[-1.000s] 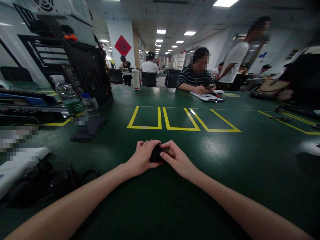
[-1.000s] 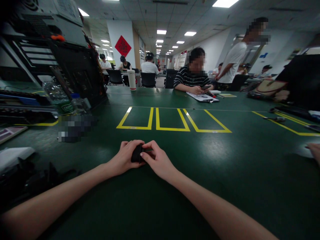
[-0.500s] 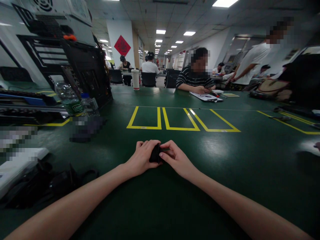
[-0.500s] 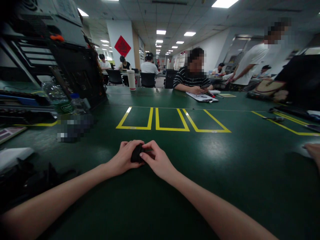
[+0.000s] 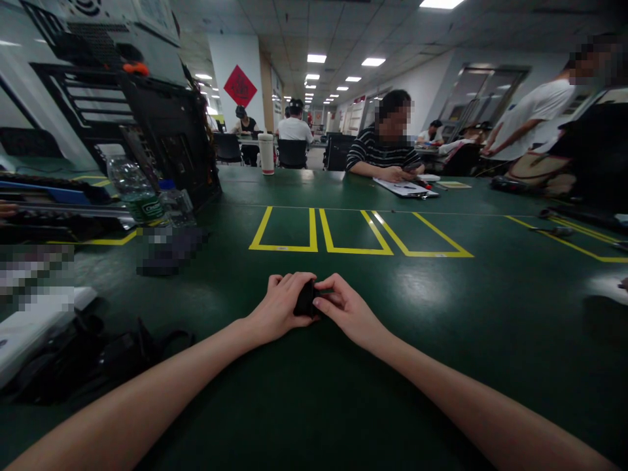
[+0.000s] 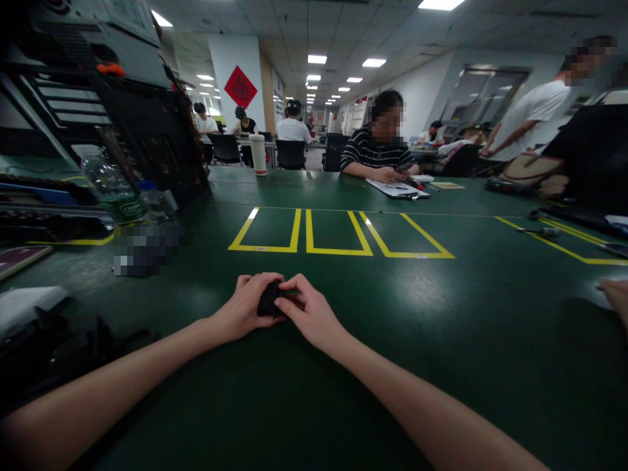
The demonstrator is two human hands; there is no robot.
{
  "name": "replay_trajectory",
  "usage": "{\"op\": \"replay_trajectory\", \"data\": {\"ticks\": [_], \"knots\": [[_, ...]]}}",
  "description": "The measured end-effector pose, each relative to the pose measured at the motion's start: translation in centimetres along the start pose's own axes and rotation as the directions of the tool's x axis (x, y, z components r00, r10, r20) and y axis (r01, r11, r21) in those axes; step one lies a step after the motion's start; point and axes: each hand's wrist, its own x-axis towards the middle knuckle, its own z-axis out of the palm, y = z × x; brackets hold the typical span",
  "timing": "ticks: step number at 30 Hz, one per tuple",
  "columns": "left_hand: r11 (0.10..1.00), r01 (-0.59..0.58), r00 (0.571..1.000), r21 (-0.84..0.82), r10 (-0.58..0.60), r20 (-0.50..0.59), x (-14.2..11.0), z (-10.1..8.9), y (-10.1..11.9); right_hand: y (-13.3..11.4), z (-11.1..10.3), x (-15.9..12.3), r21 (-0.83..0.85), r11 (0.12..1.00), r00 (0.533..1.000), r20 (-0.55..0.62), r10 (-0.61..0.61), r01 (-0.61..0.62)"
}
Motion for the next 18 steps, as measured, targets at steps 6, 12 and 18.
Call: {"op": "replay_trajectory", "data": {"ticks": [6,12,18], "knots": [[1.000,-0.007,1.000,-0.008,0.007,0.014,-0.12,-0.41,0.31,-0.14,-0.31,-0.03,-0.045,0.998,0.999,0.020,0.038,-0.037],[1.000,-0.004,1.000,0.003,0.003,0.013,-0.08,-0.12,0.01,-0.14,-0.10,-0.20,0.041,0.999,0.999,0.051,0.001,-0.003],[1.000,-0.006,1.000,-0.003,0.006,0.001,-0.01,0.11,-0.08,-0.07,0.03,0.11,0.004,1.000,1.000,-0.014,0.004,-0.004]]}}
